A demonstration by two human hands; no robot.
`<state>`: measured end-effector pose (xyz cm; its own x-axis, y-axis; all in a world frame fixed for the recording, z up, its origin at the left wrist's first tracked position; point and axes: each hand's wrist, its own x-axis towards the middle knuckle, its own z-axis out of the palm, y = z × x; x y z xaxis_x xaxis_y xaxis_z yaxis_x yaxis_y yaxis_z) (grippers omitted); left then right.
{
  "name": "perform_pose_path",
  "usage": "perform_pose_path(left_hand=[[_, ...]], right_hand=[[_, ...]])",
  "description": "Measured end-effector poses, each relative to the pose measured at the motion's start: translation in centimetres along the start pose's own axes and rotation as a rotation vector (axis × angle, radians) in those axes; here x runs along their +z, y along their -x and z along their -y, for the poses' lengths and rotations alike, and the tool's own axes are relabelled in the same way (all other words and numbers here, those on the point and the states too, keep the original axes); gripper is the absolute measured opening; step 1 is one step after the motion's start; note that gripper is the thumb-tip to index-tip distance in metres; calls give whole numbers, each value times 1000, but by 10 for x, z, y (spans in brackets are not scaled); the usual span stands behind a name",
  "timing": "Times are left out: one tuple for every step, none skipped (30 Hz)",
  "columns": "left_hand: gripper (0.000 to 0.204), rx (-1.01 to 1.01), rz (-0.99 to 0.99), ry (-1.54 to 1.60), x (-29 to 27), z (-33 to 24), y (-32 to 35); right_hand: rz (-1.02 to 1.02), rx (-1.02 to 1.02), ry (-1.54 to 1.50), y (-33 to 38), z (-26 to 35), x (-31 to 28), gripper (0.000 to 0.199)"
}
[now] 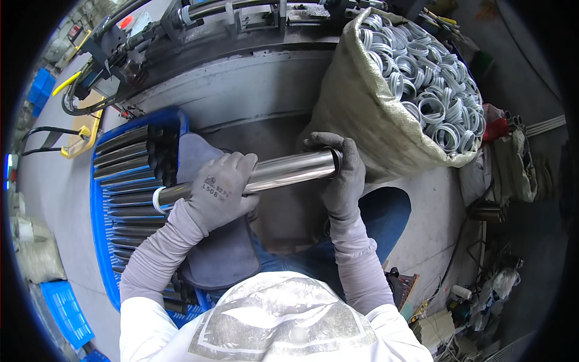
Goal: The person puts on gloves, takes metal tubes from a crate and plastic rings from a sack, fits the rings onto both ends of the tubes, and places the tubes into a machine.
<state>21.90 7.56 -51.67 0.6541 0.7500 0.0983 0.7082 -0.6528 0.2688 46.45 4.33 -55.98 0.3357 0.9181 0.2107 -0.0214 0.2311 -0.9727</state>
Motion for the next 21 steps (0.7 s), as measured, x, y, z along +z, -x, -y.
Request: perform_pose_path(left_hand=[[63,-4,3,1,0,1,1],[62,3,12,-13,0,1,0],[62,9,20,-28,0,1,-2],[62,10,18,-26,1,1,-4],[61,1,35,-40,3,0,-4],[60,-7,51,-54,4,-2,-5],[60,-6,50,-51,4,-2,-4],[58,-6,73,-56,3,-1,-6],[56,-4,96,-63,2,0,-9],[56,8,85,-65,1,0,-11],[56,21,75,-68,2,-1,-9],[55,36,66,-71,2,-1,-9],[55,53,59,-72,-2,-1,-10],[58,87,-1,-32,-9,-1,-7],[61,120,-62,8,-14,1,-4],[61,128,-65,8,-15,5,2],[63,52,-43,52,-18,11,13],[65,-19,-23,96,-21,19,20],[65,-16,-28,89,-22,22,24],[63,-27,-24,74,-19,24,29],[62,-35,-20,60,-16,24,31]], right_hand=[[2,5,0,1,2,2,47],[-25,-55,71,0,4,3,46],[-52,-114,143,-1,4,4,46],[-52,-116,146,-2,4,6,46],[-57,-156,182,-2,4,8,42],[-63,-198,217,-2,3,9,38],[-63,-199,221,0,1,10,38],[-73,-163,222,-1,-4,10,33],[-84,-128,224,-2,-9,10,28],[-87,-86,181,-1,-11,10,24],[-99,-99,186,-2,-15,13,24],[-120,-88,169,-3,-18,15,24],[-142,-77,152,-6,-19,14,25],[-84,-15,103,-6,-17,11,20],[-91,-21,106,-9,-10,8,20],[-56,-137,190,-13,0,3,24],[-16,-254,269,-18,14,0,33],[-42,-448,404,-28,38,-9,41],[-66,-640,537,-42,63,-25,50],[-102,-705,625,-63,75,-46,50],[-140,-768,717,-88,85,-65,49]])
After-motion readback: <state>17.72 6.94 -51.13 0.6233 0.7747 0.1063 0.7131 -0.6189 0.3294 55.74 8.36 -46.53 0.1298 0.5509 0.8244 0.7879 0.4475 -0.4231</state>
